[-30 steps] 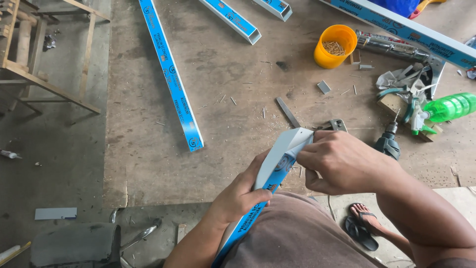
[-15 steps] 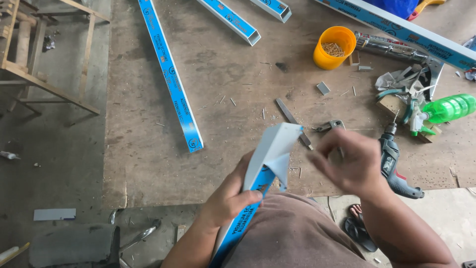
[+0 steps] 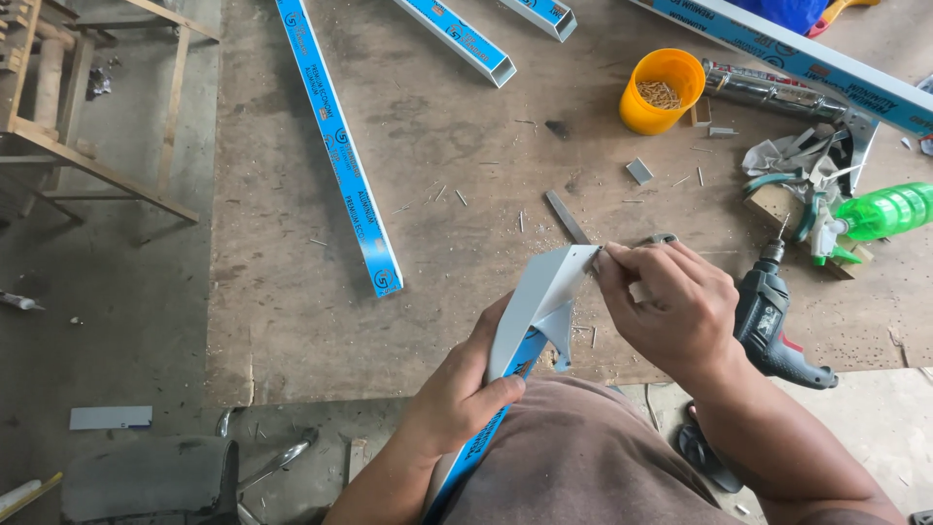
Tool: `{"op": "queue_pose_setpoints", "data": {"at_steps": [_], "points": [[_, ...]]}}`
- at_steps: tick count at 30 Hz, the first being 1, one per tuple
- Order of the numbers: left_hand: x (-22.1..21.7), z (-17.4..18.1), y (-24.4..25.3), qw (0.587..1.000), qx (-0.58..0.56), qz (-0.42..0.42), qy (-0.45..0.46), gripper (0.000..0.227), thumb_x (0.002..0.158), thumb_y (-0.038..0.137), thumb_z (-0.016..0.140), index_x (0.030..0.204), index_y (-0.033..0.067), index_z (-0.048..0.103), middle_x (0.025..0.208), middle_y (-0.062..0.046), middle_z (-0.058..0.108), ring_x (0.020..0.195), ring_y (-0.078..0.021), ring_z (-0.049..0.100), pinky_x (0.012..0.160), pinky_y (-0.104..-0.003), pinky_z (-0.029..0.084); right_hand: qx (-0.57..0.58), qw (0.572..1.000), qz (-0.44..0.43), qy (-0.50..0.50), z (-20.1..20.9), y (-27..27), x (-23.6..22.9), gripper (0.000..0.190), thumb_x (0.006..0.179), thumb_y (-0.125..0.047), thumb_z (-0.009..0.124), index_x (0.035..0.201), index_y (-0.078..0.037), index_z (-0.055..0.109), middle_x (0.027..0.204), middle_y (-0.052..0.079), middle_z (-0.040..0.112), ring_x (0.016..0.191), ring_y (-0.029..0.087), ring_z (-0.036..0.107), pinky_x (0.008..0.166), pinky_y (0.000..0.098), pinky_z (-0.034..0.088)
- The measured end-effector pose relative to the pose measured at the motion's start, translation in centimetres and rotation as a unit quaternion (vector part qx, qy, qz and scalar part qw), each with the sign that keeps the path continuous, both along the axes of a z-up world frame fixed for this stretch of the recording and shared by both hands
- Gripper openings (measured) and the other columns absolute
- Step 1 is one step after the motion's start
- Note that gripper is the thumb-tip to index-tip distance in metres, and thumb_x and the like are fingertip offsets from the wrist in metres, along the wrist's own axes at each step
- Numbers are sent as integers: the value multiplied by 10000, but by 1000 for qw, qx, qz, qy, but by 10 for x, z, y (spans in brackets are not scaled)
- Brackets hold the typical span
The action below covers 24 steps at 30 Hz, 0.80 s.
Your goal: The person files the edges of a long aluminum profile with a metal file, then peels off the blue protective film. They then pick up a small cut piece of the profile and file its edges and corners to smooth them.
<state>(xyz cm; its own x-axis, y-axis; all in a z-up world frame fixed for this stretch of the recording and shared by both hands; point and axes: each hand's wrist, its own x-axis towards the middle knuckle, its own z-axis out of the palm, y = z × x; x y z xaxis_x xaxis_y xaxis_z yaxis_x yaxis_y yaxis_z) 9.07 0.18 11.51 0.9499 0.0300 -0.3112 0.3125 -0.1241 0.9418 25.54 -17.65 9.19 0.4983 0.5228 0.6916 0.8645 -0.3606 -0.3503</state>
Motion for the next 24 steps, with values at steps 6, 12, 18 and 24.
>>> {"op": "queue_pose_setpoints", "data": {"at_steps": [6,12,18,24], "points": [[-1,-1,-2,999,-35,-7,-4,808,811,135,517,1582,190,285,945,-77,606,696,-184,594,723,-344,524,-5,1000,-18,24,3,-2,13,211,828,92,690,788,-115,679,736,-3,642,616,118,561,609,258,441],[-10,-15,4,999,-35,24,-27,850,780,154,563,1588,171,300,1059,-86,620,774,-173,630,764,-341,568,-24,960,-41,277,-33,-33,68,70,1012,13,690,962,-35,688,844,24,665,754,98,571,744,239,483],[-17,-12,14,993,-83,60,-58,736,822,196,572,1519,95,356,1057,-78,588,784,-166,602,728,-329,586,-417,849,-124,299,-177,-50,86,290,1017,-238,464,863,-38,607,892,181,712,722,423,667,629,562,524],[-18,-16,12,995,-68,40,-60,758,821,203,560,1540,99,344,1161,-79,607,809,-153,629,820,-332,558,-556,793,-107,224,-276,-98,72,265,1028,-83,417,974,-22,669,861,138,722,643,266,741,477,384,583]]}}
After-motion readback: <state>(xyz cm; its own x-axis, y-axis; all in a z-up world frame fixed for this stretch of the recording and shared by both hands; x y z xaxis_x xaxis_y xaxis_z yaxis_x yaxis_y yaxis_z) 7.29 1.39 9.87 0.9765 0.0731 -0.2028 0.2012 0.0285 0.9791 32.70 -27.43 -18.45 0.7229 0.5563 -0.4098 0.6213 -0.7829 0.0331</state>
